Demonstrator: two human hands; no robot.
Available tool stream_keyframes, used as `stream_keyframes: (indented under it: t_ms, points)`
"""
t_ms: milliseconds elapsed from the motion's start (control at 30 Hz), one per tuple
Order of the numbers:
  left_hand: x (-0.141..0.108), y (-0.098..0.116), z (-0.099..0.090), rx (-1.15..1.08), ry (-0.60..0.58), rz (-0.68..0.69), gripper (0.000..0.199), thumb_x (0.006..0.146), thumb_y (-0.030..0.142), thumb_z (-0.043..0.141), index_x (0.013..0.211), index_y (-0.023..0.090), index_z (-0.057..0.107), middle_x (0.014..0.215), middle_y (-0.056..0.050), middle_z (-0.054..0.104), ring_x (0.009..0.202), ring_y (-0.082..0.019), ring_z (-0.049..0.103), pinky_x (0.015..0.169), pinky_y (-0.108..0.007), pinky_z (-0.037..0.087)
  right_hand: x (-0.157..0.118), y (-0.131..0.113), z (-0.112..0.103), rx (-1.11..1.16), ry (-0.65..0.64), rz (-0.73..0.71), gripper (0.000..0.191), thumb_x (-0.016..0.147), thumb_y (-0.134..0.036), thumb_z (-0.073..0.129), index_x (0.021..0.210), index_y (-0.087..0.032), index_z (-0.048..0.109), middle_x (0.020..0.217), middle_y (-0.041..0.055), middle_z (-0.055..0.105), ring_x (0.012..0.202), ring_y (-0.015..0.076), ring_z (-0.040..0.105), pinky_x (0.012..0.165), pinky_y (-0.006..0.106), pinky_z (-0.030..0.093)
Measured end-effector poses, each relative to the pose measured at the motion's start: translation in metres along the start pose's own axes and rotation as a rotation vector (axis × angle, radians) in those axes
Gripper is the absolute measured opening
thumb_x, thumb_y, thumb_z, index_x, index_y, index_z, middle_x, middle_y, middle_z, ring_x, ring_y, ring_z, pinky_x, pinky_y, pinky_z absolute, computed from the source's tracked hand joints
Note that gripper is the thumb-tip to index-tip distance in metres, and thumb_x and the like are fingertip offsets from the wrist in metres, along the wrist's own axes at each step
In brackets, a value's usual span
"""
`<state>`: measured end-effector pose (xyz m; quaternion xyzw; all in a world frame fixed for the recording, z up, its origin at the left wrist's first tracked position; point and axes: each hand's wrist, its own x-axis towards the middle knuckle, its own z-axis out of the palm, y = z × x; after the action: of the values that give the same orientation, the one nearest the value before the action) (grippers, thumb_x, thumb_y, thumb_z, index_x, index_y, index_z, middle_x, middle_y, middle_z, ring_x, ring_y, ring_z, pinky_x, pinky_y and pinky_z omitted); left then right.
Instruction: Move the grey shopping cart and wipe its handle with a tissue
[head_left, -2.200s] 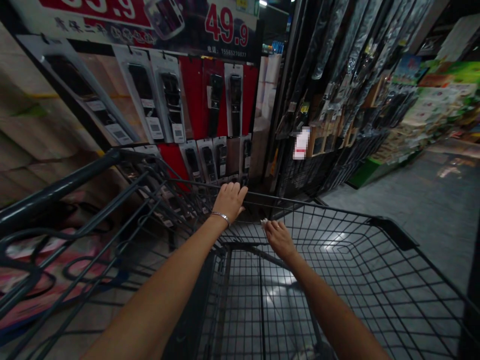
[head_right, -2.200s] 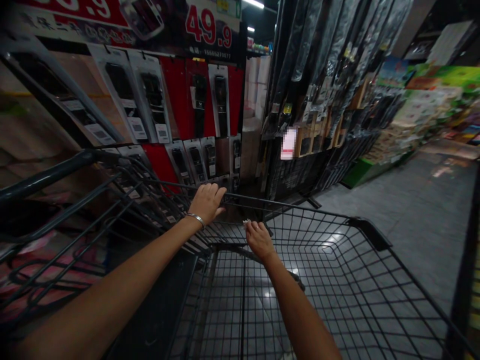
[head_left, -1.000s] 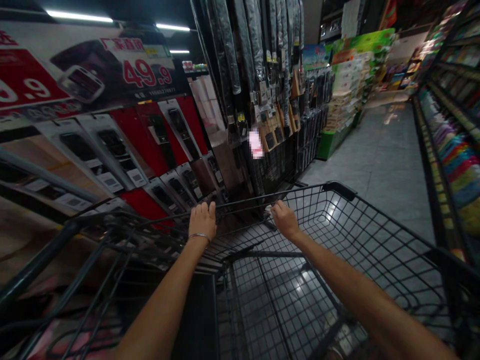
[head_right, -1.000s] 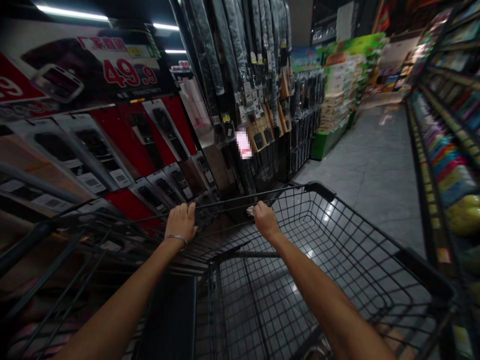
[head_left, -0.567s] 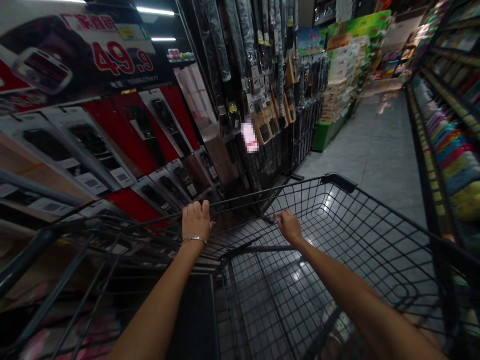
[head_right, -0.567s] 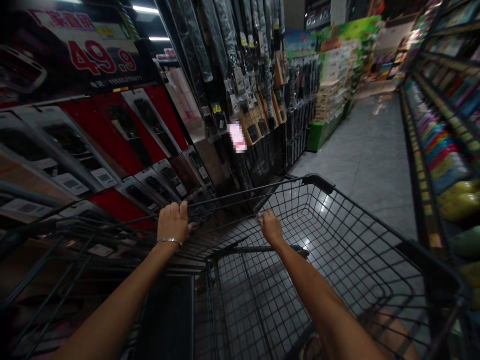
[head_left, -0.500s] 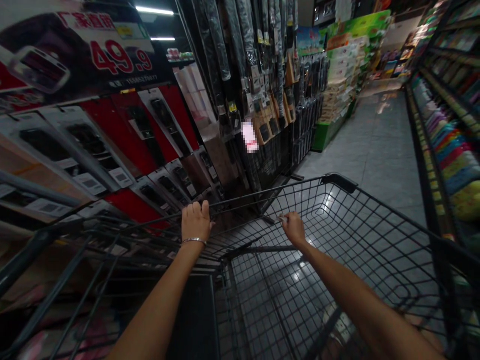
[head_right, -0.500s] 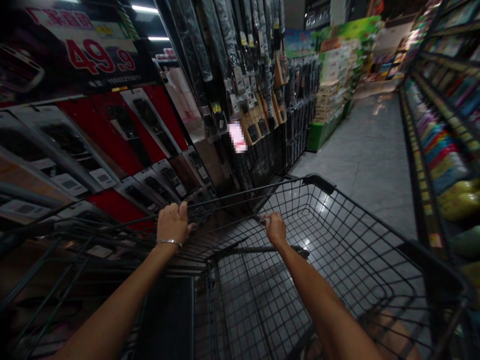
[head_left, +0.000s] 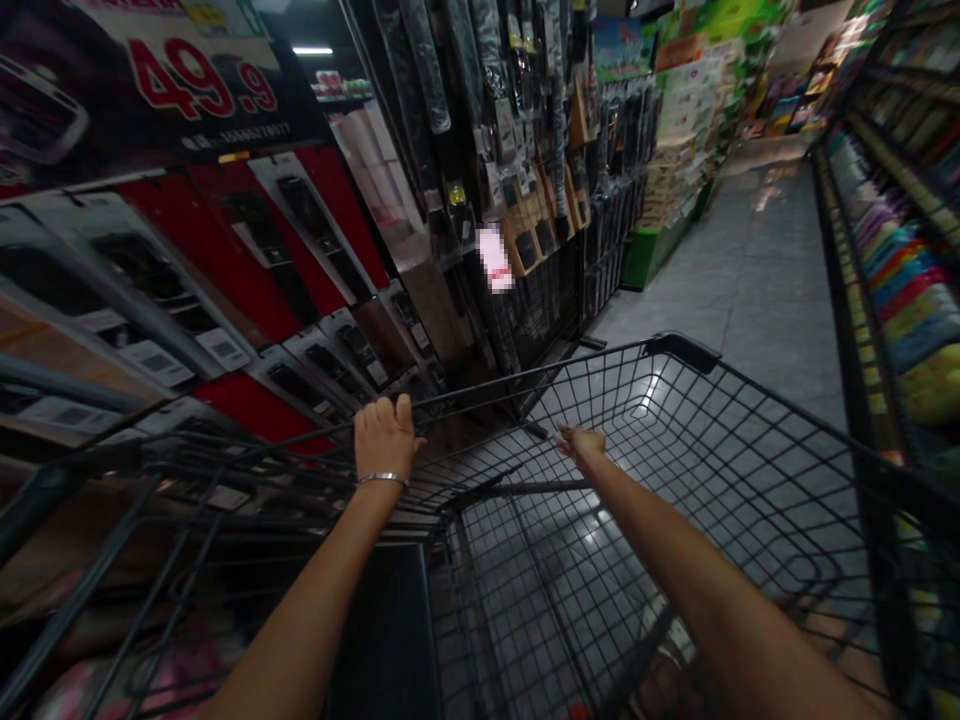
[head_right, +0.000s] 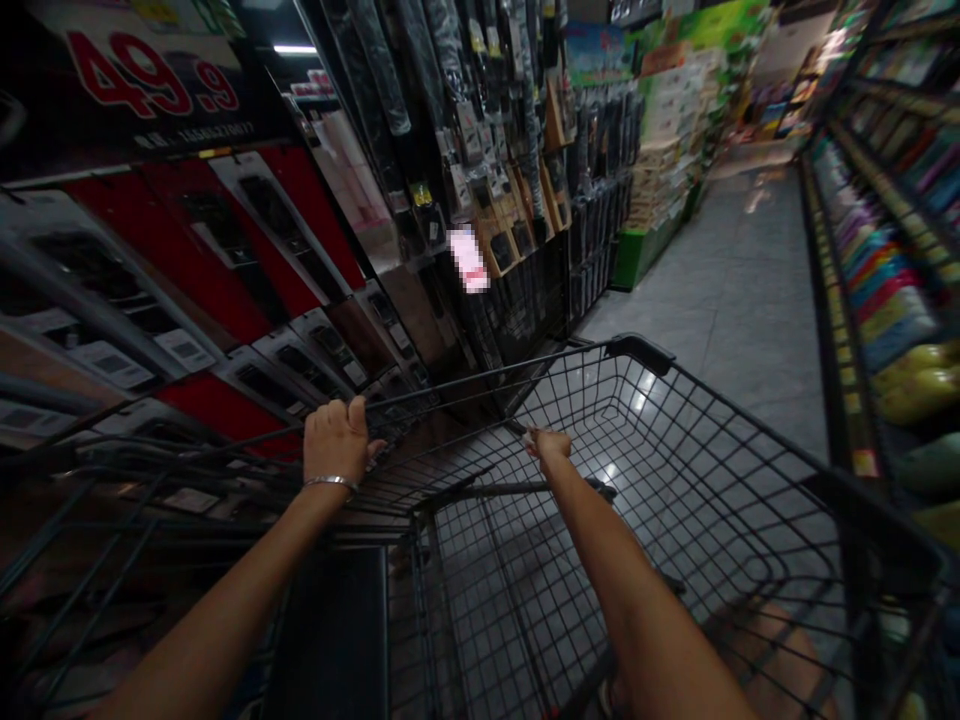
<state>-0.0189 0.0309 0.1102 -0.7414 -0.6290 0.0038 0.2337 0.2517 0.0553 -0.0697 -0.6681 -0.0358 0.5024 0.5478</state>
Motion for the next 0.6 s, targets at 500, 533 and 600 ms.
stream_keyframes:
  t_ms: [500,533,600]
  points:
    - [0.000,-0.001,0.003,0.122,0.075,0.037,0.050,0.077,0.027,0.063,0.121,0.010,0.046,0.096,-0.015,0.053,0.086,-0.029,0.048,0.073,-0.040,0.039,-0.051,-0.008,0.041,0.046,-0.099,0.176,0.025,0.069,0.008,0.053,0.071,-0.016,0.048,0.054,-0.0043,0.053,0.045,0.0097,0.055,0.045,0.020,0.052]
    - [0.000,-0.001,0.003,0.125,0.075,0.036,0.051,0.077,0.028,0.063,0.122,0.010,0.045,0.096,-0.015,0.053,0.086,-0.029,0.048,0.073,-0.040,0.039,-0.054,-0.012,0.041,0.045,-0.116,0.176,0.026,0.068,0.009,0.052,0.071,-0.016,0.048,0.054,-0.0042,0.052,0.044,0.0101,0.055,0.044,0.020,0.052]
    - [-0.001,0.000,0.001,0.126,0.067,0.031,0.055,0.076,0.030,0.065,0.123,0.009,0.045,0.097,-0.015,0.053,0.086,-0.029,0.048,0.074,-0.039,0.039,-0.061,-0.021,0.042,0.047,-0.147,0.165,0.027,0.067,0.010,0.052,0.070,-0.017,0.047,0.052,-0.0046,0.051,0.044,0.0105,0.055,0.044,0.021,0.052]
